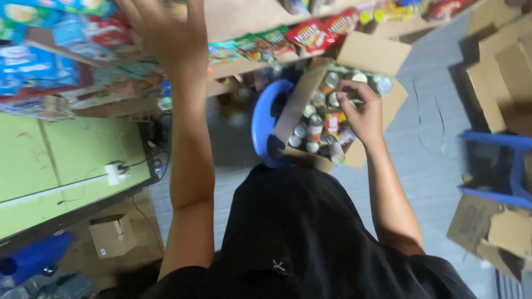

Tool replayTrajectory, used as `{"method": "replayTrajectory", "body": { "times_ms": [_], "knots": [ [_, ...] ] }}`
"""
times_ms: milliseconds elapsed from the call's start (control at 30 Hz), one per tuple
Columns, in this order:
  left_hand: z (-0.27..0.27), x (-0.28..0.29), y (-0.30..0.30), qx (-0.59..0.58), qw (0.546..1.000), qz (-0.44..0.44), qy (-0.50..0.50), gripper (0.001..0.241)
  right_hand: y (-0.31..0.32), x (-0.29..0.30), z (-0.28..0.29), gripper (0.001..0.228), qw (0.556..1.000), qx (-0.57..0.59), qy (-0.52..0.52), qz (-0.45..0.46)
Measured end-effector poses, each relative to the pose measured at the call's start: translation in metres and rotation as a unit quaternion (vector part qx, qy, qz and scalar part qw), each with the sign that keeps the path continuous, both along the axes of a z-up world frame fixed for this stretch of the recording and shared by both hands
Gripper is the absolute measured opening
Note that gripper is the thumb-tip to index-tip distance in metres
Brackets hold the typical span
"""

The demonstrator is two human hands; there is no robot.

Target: The recorder is stocking grocery shelves with canned goods and detergent packets from a box.

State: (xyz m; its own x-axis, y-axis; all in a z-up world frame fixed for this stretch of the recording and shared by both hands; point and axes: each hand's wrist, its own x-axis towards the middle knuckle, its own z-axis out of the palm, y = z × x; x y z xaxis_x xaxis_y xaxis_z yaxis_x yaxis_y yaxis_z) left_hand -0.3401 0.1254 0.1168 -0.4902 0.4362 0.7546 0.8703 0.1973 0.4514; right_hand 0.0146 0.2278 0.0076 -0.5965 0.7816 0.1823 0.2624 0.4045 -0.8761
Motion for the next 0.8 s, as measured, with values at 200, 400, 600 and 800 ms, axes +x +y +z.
{"method": "replayTrajectory", "body": {
  "times_ms": [200,400,600,800],
  "knots": [
    [-0.072,0.125,-0.007,-0.042,0.979,-0.15,-0.13,0.026,0.004,0.05,-0.115,0.023,0.988,-0.129,-0.059,-0.059],
    [-0.181,0.185,-0.022,-0.197,0.887,-0.263,-0.324,0.01,-0.001,0.071,-0.227,0.034,0.982,-0.137,-0.131,-0.022],
    [-0.204,0.213,-0.037,-0.246,0.849,-0.302,-0.357,0.017,-0.008,0.055,-0.26,0.071,0.964,-0.042,-0.26,-0.039],
    [-0.212,0.209,-0.032,-0.226,0.857,-0.311,-0.344,0.02,-0.005,0.026,-0.253,0.058,0.919,-0.027,-0.394,-0.008]
  ]
}}
